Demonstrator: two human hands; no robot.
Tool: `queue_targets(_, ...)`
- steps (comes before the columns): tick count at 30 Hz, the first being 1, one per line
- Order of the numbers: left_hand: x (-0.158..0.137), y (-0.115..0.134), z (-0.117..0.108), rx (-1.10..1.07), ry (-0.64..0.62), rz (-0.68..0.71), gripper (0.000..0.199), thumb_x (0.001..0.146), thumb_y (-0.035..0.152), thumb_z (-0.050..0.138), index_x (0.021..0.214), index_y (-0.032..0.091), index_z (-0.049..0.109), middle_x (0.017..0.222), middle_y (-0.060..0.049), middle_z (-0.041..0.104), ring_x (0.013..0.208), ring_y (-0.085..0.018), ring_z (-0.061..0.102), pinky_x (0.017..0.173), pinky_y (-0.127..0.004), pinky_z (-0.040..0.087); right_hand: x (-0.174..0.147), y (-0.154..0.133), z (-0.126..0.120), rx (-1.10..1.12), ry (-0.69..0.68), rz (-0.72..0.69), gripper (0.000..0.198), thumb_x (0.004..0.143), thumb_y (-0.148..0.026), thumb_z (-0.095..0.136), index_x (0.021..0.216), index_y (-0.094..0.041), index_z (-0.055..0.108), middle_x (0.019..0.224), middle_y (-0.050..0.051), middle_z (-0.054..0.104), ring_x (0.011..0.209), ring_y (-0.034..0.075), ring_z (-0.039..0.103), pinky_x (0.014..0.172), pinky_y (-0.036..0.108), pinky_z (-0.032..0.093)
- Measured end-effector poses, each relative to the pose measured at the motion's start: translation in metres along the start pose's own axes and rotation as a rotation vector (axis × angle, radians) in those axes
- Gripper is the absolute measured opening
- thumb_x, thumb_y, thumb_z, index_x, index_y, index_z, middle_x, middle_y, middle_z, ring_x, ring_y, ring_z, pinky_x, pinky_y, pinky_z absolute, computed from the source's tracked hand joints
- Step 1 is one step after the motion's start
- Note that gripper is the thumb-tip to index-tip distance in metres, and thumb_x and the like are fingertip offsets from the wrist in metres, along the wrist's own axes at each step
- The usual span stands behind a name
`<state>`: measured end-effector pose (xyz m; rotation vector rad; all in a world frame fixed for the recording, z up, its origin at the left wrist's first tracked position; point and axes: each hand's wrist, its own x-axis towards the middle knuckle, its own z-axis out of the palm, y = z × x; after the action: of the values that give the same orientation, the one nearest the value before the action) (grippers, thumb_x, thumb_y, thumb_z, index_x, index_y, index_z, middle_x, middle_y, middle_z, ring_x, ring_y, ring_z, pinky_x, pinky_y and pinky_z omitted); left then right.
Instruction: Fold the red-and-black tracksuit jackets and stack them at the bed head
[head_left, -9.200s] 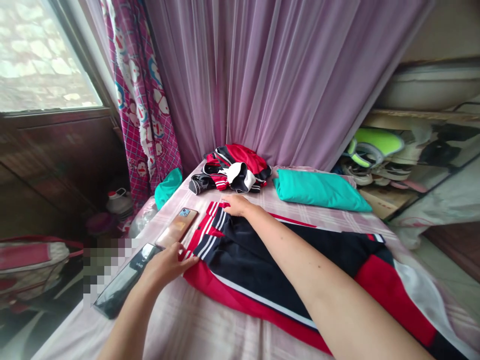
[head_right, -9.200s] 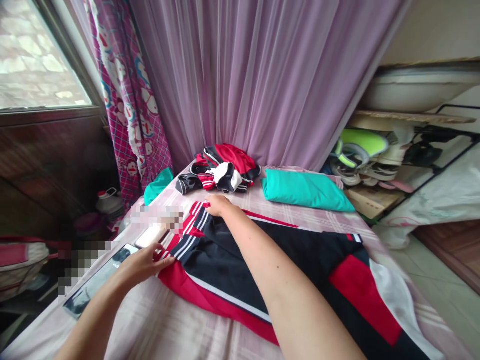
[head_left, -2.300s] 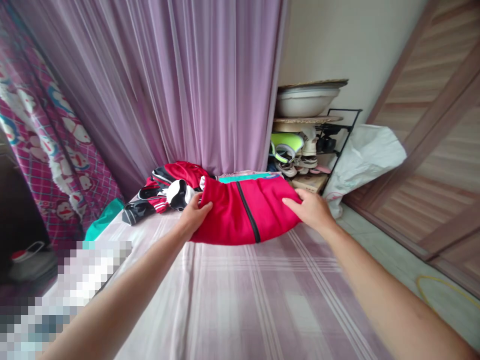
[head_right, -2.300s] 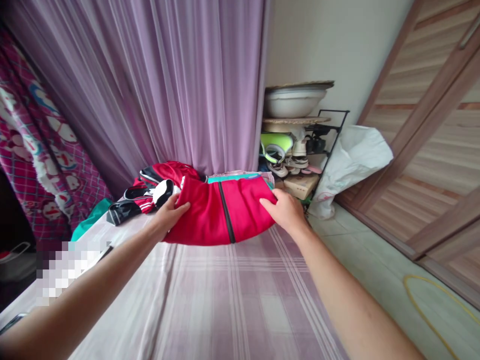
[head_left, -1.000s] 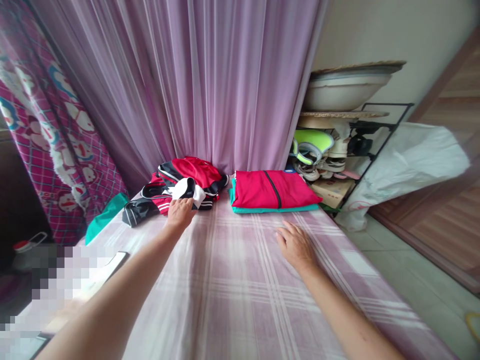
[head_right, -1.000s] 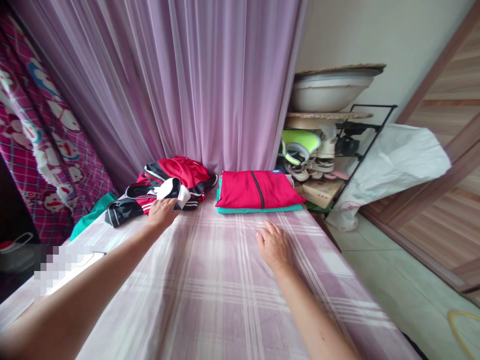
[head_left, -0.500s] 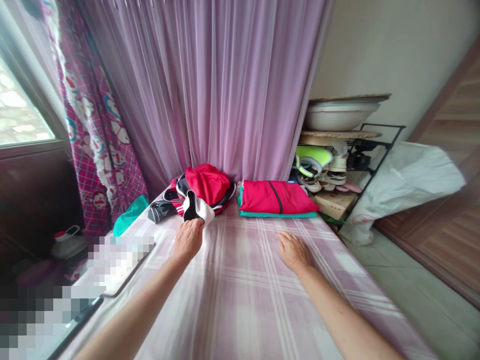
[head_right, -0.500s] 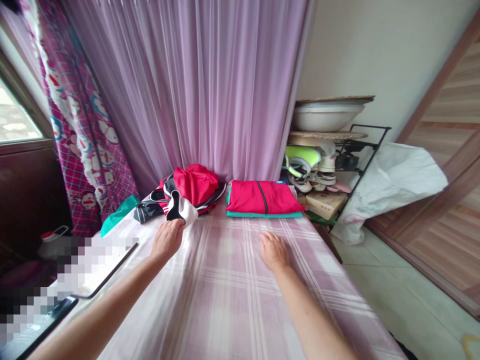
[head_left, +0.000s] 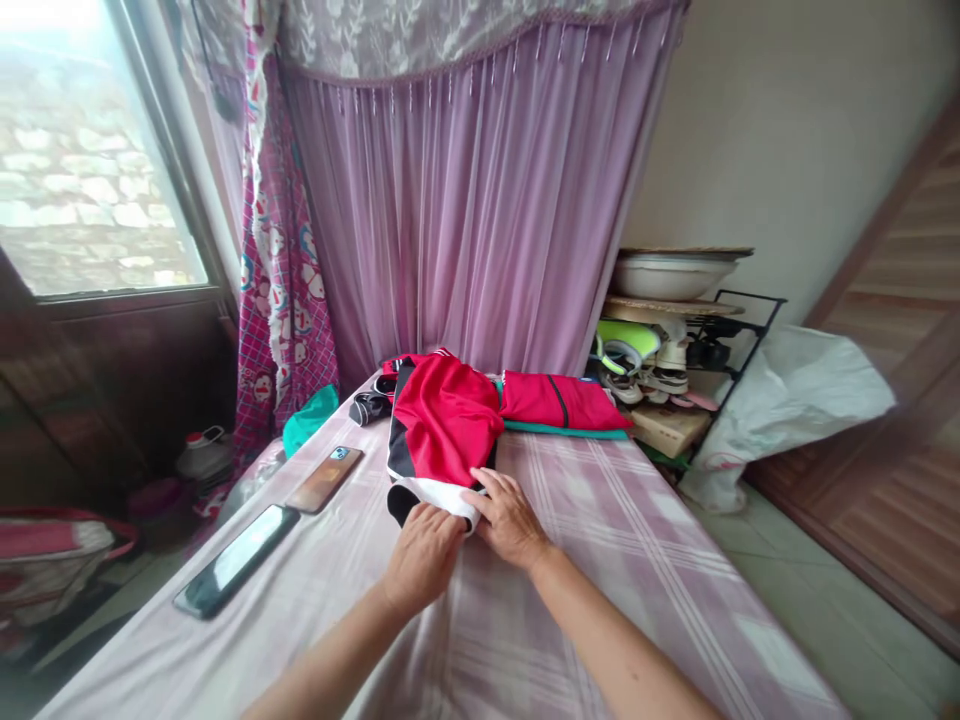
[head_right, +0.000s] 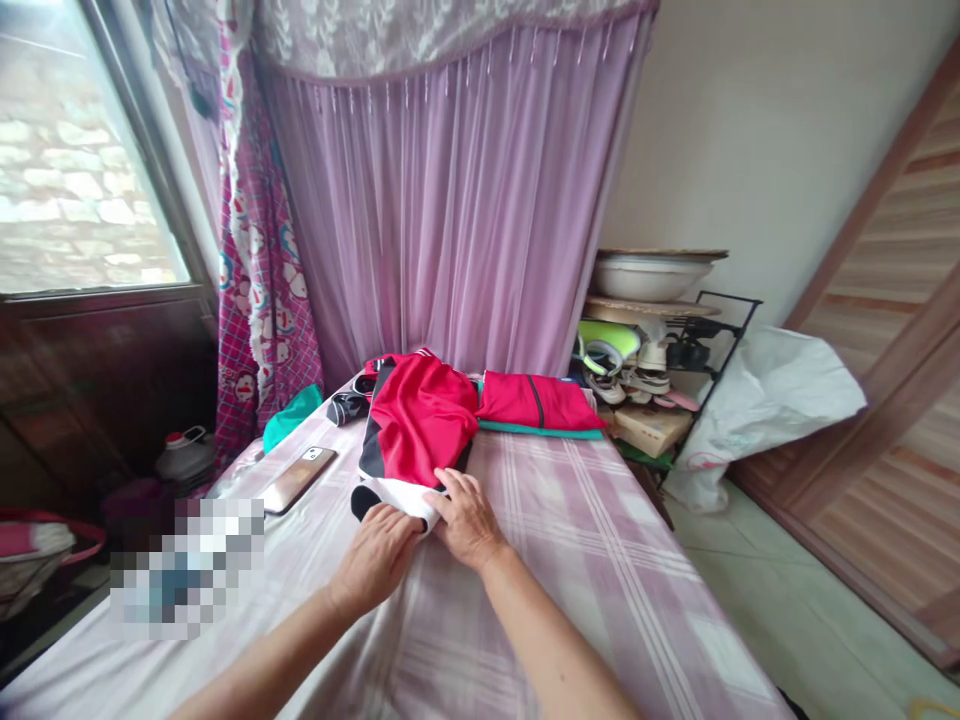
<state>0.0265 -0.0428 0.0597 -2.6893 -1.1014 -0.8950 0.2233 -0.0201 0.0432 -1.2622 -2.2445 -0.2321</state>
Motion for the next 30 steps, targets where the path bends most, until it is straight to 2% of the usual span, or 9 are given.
queue_targets(4, -0.011, -0.012, -0.007, -0.035, -0.009, -0.07, 0.024, 0.099, 0.03, 0.043, 0.096, 0.02, 0.065, 0.092, -0.007, 0.071, 0.09, -0.021, 0.064, 0.084, -0.038, 0.047, -0.02, 0.004, -0.009, 0.076, -0.1, -0.017, 0.038, 0.079, -0.006, 0.051, 0.103, -0.023, 0.075, 0.115, 0.007, 0.073, 0.109, 0.022, 0.062, 0.098, 0.04, 0.045)
queue_targets(8, -0.029, -0.045, -0.003, 0.047, -0.041, -0.188, 0.044, 0.091, 0.04, 0.056, 0.13, 0.02, 0.056, 0.134, -0.015, 0.06, 0.122, -0.031, 0.056, 0.101, -0.05, 0.044, -0.082, 0.06, -0.041, 0.016, -0.082, 0.089, 0.048, 0.074, -0.004, 0.046, 0.106, -0.024, 0.075, 0.117, 0.006, 0.073, 0.114, 0.023, 0.062, 0.099, 0.042, 0.046)
queue_targets(12, -0.046, -0.056, 0.011, 0.07, -0.178, -0.194, 0.055, 0.089, 0.038, 0.058, 0.141, 0.023, 0.049, 0.148, -0.015, 0.05, 0.136, -0.032, 0.046, 0.111, -0.056, 0.035, -0.153, 0.133, -0.088, -0.252, -0.089, 0.478, 0.056, 0.069, -0.003, 0.044, 0.11, -0.025, 0.075, 0.125, 0.006, 0.07, 0.118, 0.024, 0.061, 0.102, 0.041, 0.047)
queue_targets(15, -0.045, -0.054, 0.024, 0.058, -0.215, -0.223, 0.051, 0.091, 0.032, 0.054, 0.141, 0.023, 0.049, 0.147, -0.015, 0.051, 0.136, -0.03, 0.046, 0.113, -0.054, 0.034, -0.175, 0.155, -0.113, -0.399, -0.181, 0.784, 0.061, 0.071, -0.004, 0.043, 0.12, -0.027, 0.071, 0.129, 0.007, 0.067, 0.111, 0.028, 0.065, 0.09, 0.045, 0.054)
queue_targets(17, -0.038, -0.054, 0.031, 0.058, -0.211, -0.239, 0.048, 0.092, 0.029, 0.052, 0.139, 0.023, 0.051, 0.145, -0.014, 0.053, 0.135, -0.029, 0.048, 0.113, -0.054, 0.034, -0.166, 0.145, -0.117, -0.401, -0.17, 0.786, 0.063, 0.074, -0.005, 0.041, 0.127, -0.027, 0.067, 0.132, 0.007, 0.065, 0.114, 0.027, 0.064, 0.091, 0.045, 0.053)
queue_targets(20, -0.017, -0.06, 0.038, 0.086, -0.202, -0.26, 0.047, 0.091, 0.023, 0.053, 0.137, 0.025, 0.053, 0.144, -0.013, 0.055, 0.134, -0.028, 0.048, 0.113, -0.053, 0.034, -0.125, 0.102, -0.104, -0.272, -0.156, 0.564, 0.051, 0.083, -0.013, 0.042, 0.127, -0.024, 0.066, 0.13, 0.007, 0.066, 0.119, 0.023, 0.06, 0.102, 0.038, 0.046)
queue_targets(23, 0.008, -0.068, 0.04, 0.132, -0.236, -0.277, 0.051, 0.089, 0.021, 0.055, 0.14, 0.027, 0.051, 0.146, -0.012, 0.052, 0.137, -0.028, 0.046, 0.114, -0.051, 0.033, -0.084, 0.054, -0.079, -0.171, -0.291, 0.456, 0.043, 0.088, -0.032, 0.05, 0.128, -0.024, 0.064, 0.128, 0.009, 0.067, 0.119, 0.025, 0.058, 0.099, 0.038, 0.045)
queue_targets(25, 0.024, -0.072, 0.04, 0.165, -0.282, -0.292, 0.055, 0.089, 0.022, 0.056, 0.143, 0.026, 0.048, 0.149, -0.013, 0.049, 0.139, -0.029, 0.043, 0.115, -0.051, 0.032, -0.068, 0.032, -0.067, -0.172, -0.411, 0.467, 0.043, 0.086, -0.03, 0.053, 0.127, -0.023, 0.065, 0.121, 0.01, 0.07, 0.113, 0.026, 0.061, 0.095, 0.038, 0.044)
queue_targets(30, 0.046, -0.084, 0.042, 0.21, -0.335, -0.261, 0.068, 0.082, 0.019, 0.063, 0.147, 0.025, 0.044, 0.154, -0.016, 0.042, 0.143, -0.034, 0.037, 0.115, -0.055, 0.029, -0.067, 0.028, -0.078, 0.002, -0.616, 0.388, 0.031, 0.075, -0.011, 0.049, 0.084, -0.024, 0.076, 0.085, 0.003, 0.074, 0.084, 0.018, 0.065, 0.072, 0.027, 0.04)
